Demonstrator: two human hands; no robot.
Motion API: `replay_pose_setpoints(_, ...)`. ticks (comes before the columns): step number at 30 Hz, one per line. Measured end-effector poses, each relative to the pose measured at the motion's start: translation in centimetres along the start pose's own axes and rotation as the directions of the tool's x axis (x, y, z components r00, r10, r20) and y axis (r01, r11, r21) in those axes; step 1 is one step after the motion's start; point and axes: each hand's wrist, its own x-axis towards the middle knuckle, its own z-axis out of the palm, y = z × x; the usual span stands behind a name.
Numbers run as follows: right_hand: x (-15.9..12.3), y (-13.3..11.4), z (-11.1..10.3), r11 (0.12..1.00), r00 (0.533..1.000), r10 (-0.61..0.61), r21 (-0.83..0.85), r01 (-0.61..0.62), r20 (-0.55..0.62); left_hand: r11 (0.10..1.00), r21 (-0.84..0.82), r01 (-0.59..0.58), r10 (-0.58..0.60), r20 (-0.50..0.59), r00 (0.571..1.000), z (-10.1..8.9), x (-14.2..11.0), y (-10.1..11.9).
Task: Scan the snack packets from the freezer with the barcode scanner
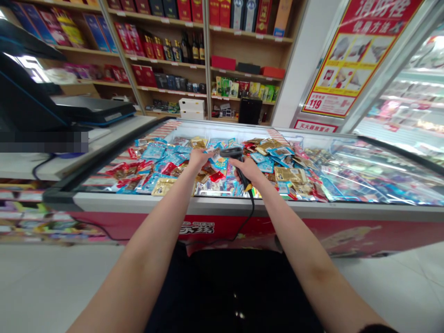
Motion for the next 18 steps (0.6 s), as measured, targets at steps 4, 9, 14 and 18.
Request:
replay_pose_setpoints(4,-0.4,-0.3,-0.2,1.000,1.000,-0.011,-0.024,0.011,0.016,0.994,-0.097,0.048,-0.046,0.030,0.999,0.1,0.7,-0.2)
replay_pose_setpoints(9,-0.8,-0.6,-0.3,0.996,0.999,-0.033,-0.085,0.035,0.030,1.000,0.011,-0.018,0.019,-0.028,0.999,-0.2,1.1,0.0)
replay_pose_setpoints(14,-1.1,-0.4,-0.4,0.995,0.998,-0.047,-0.091,0.051,0.046,0.991,-0.124,0.049,-0.046,0.024,0.999,-0.3,0.5,0.7)
replay_pose_setpoints(18,-1.1,-0.3,-0.5,0.995,0.997,-0.050,-0.089,0.055,0.056,0.986,-0.154,0.061,-0.060,0.015,0.998,-0.3,0.2,0.9)
